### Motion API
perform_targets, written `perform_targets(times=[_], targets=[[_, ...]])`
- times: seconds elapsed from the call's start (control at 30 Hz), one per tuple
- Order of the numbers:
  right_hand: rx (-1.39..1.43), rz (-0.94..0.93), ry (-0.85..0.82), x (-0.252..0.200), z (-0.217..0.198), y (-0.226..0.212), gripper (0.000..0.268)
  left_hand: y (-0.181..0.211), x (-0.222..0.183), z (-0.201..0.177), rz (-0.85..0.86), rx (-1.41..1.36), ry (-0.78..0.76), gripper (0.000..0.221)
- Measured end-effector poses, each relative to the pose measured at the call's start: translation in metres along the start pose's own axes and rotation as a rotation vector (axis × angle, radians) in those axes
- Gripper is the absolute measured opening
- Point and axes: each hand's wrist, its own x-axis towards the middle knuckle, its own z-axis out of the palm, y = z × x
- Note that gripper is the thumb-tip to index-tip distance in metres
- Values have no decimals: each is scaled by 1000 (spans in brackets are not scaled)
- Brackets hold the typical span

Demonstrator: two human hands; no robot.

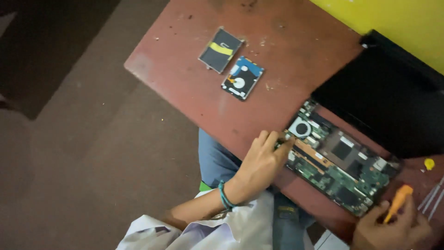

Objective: Removing internal components from a laptop motherboard using a screwdriver, including the hard drive and RAM modules.

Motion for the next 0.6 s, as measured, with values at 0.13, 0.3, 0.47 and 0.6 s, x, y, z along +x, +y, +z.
perform_targets(times=[0.13,0.3,0.47,0.6], targets=[[24,-68,83,-9,33,25,50,-4,-1,1,12,41,102,6],[196,-59,128,-20,21,9,46,-25,-1,-9,80,-112,-5,21],[276,-84,184,-25,22,1,25,-67,10,-25,-20,-165,119,28],[168,-108,175,-27,19,5,16,-96,33,-44,-322,231,220,66]])
